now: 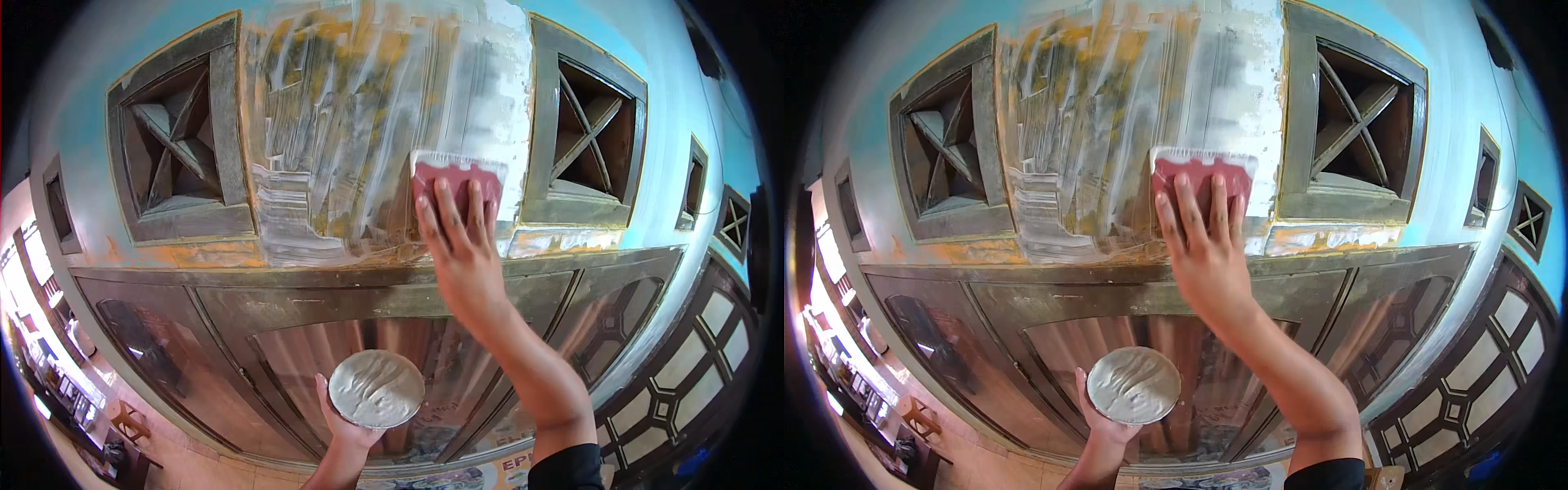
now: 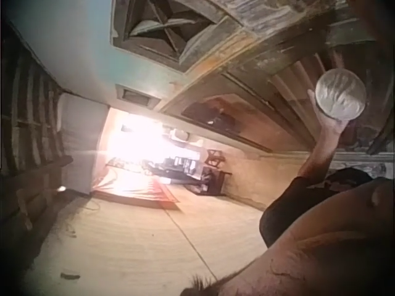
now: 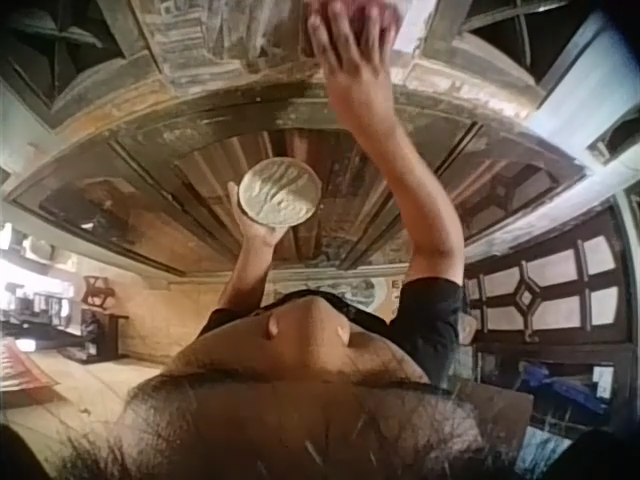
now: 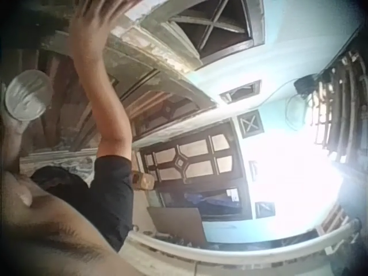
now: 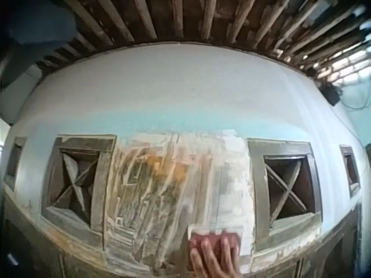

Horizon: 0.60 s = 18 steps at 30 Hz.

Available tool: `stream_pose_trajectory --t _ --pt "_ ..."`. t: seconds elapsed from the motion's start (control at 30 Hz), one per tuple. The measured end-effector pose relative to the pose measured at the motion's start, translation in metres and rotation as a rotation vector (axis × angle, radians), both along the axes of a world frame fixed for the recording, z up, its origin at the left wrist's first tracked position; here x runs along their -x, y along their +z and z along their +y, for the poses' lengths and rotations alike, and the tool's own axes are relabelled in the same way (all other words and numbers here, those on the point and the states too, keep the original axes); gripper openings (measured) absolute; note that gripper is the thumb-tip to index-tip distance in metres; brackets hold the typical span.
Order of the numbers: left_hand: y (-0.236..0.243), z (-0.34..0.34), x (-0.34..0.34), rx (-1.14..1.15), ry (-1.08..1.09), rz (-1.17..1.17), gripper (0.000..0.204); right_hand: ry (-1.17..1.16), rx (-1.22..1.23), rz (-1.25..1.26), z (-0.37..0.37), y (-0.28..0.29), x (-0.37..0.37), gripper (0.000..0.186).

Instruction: Applying putty to a wall surface using a scraper and a bowl of plaster.

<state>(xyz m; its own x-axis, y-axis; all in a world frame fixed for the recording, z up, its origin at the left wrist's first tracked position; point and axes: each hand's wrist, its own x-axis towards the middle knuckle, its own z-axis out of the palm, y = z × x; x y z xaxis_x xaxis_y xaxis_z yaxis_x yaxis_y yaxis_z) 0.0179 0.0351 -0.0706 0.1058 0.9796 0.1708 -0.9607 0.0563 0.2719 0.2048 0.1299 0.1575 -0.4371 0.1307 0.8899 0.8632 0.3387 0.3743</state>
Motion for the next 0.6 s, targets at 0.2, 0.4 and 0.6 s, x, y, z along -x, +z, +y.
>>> stream_pose_trajectory --t 0.2,0.4,0.6 --pt "0.009 -0.007 0.004 -0.024 -0.101 -0.062 0.087 0.078 0.212 -0.056 -0.024 -0.057 -0.012 0.064" --pt "-0.006 -0.007 0.016 -0.017 0.052 -0.006 0.089 0.234 -0.091 -0.011 -0.042 0.029 -0.024 0.067" --pt "0.002 -0.014 0.012 0.038 -0.007 0.006 0.09 -0.051 -0.393 0.033 0.003 0.166 -0.029 0.065"
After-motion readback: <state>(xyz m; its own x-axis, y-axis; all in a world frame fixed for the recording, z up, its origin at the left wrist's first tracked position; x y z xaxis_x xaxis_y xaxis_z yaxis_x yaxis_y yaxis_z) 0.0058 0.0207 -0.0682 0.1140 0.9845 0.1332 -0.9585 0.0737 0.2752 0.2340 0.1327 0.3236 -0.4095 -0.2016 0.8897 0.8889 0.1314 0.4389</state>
